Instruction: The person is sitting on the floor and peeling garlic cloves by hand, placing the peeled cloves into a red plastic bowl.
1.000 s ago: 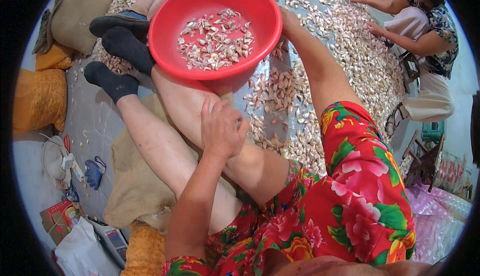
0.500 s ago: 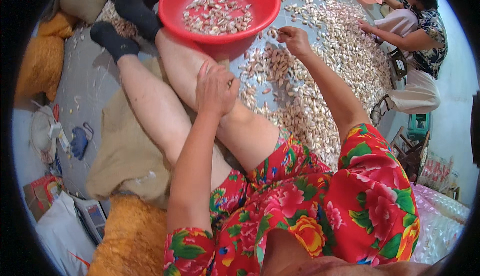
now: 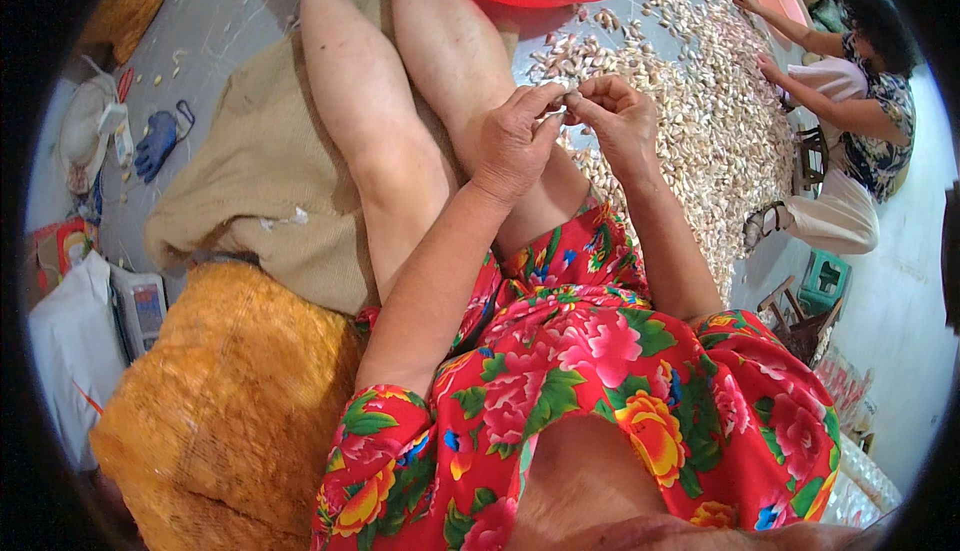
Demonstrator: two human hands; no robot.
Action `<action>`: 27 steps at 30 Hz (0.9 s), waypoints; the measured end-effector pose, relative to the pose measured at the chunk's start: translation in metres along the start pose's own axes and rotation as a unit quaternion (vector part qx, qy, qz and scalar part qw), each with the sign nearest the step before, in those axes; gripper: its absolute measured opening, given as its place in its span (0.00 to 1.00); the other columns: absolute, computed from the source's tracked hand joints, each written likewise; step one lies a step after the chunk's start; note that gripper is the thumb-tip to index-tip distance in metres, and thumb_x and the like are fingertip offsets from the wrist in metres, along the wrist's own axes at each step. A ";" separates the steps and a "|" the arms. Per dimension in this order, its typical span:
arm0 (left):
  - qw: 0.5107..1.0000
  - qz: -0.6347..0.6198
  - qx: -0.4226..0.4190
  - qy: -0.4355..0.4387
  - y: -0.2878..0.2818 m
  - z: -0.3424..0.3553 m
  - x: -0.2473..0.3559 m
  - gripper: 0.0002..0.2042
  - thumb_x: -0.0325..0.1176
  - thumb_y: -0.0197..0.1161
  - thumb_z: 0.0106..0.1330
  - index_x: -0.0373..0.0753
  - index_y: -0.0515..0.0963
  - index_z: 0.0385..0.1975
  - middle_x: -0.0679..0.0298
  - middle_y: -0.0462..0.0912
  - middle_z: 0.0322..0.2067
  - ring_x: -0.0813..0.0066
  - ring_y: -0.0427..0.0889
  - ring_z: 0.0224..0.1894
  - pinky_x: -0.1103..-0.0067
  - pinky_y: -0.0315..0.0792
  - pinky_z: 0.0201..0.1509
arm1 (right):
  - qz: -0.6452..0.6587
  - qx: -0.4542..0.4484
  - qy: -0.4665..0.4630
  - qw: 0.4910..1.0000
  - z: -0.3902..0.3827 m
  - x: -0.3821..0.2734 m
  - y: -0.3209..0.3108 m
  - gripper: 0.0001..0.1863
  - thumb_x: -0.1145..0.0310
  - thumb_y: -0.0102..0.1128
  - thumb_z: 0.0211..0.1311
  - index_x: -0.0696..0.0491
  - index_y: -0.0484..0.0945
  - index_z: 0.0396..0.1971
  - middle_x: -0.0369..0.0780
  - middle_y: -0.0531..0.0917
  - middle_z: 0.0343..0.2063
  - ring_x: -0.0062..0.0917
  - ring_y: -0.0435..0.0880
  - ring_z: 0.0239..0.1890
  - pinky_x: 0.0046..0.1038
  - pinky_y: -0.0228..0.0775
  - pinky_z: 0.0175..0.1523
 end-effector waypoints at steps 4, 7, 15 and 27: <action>0.999 -0.036 -0.002 0.010 -0.011 -0.008 0.002 0.14 0.16 0.57 0.63 0.32 0.78 0.47 0.57 0.83 0.37 0.69 0.85 0.39 0.77 0.80 0.45 | -0.025 -0.037 -0.028 0.999 -0.014 -0.011 0.023 0.03 0.78 0.65 0.61 0.61 0.80 0.33 0.38 0.85 0.27 0.19 0.86 0.30 0.22 0.81 0.38; 0.973 -0.205 -0.053 -0.087 -0.012 -0.011 0.001 0.12 0.16 0.54 0.68 0.30 0.77 0.49 0.61 0.83 0.40 0.77 0.83 0.41 0.80 0.79 0.47 | 0.012 -0.071 -0.032 0.997 -0.020 -0.016 0.024 0.04 0.77 0.65 0.62 0.60 0.78 0.33 0.38 0.85 0.28 0.20 0.86 0.31 0.23 0.81 0.39; 0.933 -0.295 -0.113 -0.175 -0.021 -0.012 -0.007 0.09 0.24 0.53 0.74 0.31 0.76 0.49 0.62 0.84 0.35 0.77 0.85 0.34 0.82 0.81 0.40 | -0.135 -0.041 -0.127 0.982 -0.029 -0.008 0.021 0.07 0.75 0.69 0.59 0.59 0.78 0.32 0.34 0.82 0.26 0.15 0.79 0.29 0.20 0.74 0.37; 0.903 -0.274 -0.088 -0.320 -0.029 -0.007 -0.005 0.09 0.29 0.54 0.74 0.33 0.77 0.48 0.61 0.85 0.32 0.77 0.85 0.26 0.84 0.78 0.26 | -0.123 -0.066 -0.174 0.975 -0.030 -0.014 0.032 0.06 0.81 0.65 0.56 0.59 0.82 0.34 0.37 0.84 0.28 0.18 0.82 0.32 0.22 0.76 0.41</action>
Point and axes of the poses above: each hand's wrist, its own z-axis towards the middle knuckle, its own y-axis out of the palm, x = y × z, the point moved 3 cm from there along z, towards the middle knuckle
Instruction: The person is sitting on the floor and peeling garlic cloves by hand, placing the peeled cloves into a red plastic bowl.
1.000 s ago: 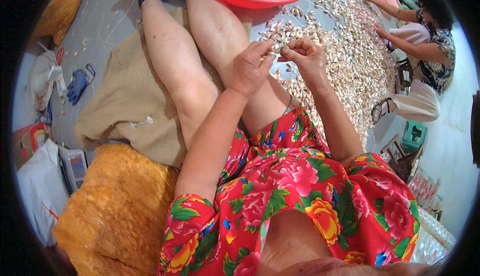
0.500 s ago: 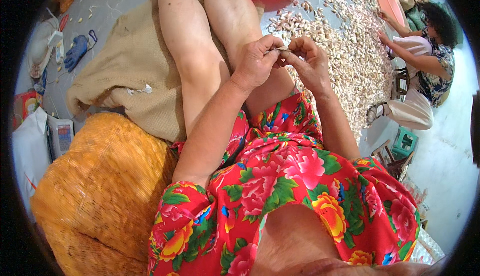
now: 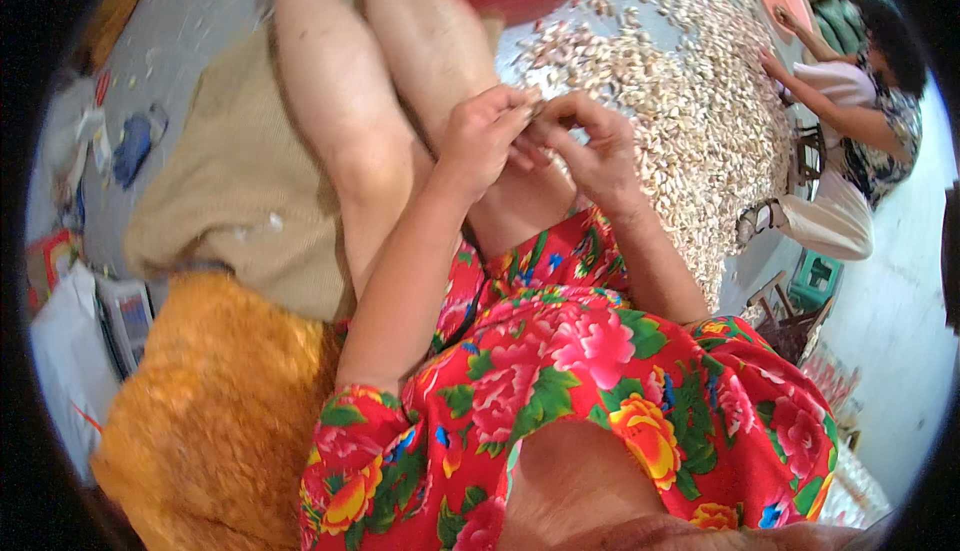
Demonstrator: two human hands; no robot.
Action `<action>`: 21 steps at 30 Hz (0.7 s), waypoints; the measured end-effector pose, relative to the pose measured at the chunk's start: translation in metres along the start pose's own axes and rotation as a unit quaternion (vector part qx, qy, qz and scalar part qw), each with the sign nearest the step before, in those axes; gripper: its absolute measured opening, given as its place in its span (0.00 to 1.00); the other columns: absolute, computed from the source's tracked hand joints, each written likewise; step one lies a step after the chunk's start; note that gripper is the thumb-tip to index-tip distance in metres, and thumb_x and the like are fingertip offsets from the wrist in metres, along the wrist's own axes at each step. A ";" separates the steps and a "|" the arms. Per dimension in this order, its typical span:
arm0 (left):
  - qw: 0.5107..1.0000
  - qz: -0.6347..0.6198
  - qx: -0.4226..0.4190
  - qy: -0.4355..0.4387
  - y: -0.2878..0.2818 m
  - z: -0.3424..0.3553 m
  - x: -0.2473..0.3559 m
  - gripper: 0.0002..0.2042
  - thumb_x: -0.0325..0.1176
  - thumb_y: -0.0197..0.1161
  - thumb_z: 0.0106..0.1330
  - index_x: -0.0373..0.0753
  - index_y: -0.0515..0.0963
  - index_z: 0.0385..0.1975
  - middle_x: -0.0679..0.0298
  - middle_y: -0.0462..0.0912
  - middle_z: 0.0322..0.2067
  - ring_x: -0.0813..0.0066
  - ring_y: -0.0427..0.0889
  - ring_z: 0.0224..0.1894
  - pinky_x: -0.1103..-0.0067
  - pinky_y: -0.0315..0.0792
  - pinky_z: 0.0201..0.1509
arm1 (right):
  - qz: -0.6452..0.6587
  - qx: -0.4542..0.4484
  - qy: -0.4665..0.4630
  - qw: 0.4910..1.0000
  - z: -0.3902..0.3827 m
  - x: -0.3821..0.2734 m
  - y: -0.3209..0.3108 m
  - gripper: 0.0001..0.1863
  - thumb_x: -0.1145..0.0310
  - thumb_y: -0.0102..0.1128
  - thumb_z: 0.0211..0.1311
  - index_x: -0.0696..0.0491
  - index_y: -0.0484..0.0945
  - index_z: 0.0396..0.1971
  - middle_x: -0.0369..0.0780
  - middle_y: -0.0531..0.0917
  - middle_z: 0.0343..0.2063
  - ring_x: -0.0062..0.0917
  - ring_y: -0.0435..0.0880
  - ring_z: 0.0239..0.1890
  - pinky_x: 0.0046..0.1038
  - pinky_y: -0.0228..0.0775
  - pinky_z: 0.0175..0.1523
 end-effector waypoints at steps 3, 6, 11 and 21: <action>0.997 0.082 0.017 0.004 0.007 0.001 0.016 0.09 0.29 0.57 0.73 0.33 0.77 0.48 0.62 0.83 0.30 0.77 0.84 0.26 0.85 0.77 0.24 | 0.012 0.012 0.023 1.000 0.006 -0.005 -0.007 0.06 0.81 0.63 0.55 0.59 0.82 0.34 0.42 0.85 0.29 0.25 0.85 0.32 0.27 0.78 0.39; 0.994 0.096 0.009 -0.044 0.014 0.003 0.029 0.09 0.29 0.58 0.73 0.33 0.76 0.46 0.62 0.82 0.29 0.78 0.82 0.25 0.85 0.75 0.22 | 0.005 -0.026 0.048 0.998 0.007 -0.007 -0.020 0.04 0.80 0.63 0.61 0.61 0.80 0.36 0.39 0.84 0.30 0.21 0.84 0.35 0.25 0.76 0.43; 0.998 0.013 0.061 -0.030 0.011 0.006 0.044 0.06 0.30 0.58 0.73 0.35 0.77 0.43 0.64 0.81 0.27 0.81 0.79 0.22 0.87 0.72 0.21 | 0.119 -0.075 0.013 0.990 0.011 -0.044 -0.032 0.04 0.75 0.62 0.63 0.58 0.81 0.36 0.39 0.85 0.30 0.23 0.84 0.32 0.28 0.76 0.38; 0.965 0.262 0.001 -0.009 0.038 0.007 0.051 0.08 0.24 0.52 0.73 0.34 0.78 0.44 0.67 0.81 0.25 0.86 0.77 0.19 0.87 0.70 0.22 | 0.256 -0.015 0.118 0.959 0.003 -0.003 -0.024 0.04 0.74 0.60 0.70 0.58 0.75 0.36 0.34 0.80 0.28 0.13 0.78 0.28 0.18 0.71 0.33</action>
Point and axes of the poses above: each hand's wrist, its own z-axis towards the middle knuckle, its own y-axis out of the palm, x = y × z, the point moved 3 cm from there along z, towards the middle knuckle
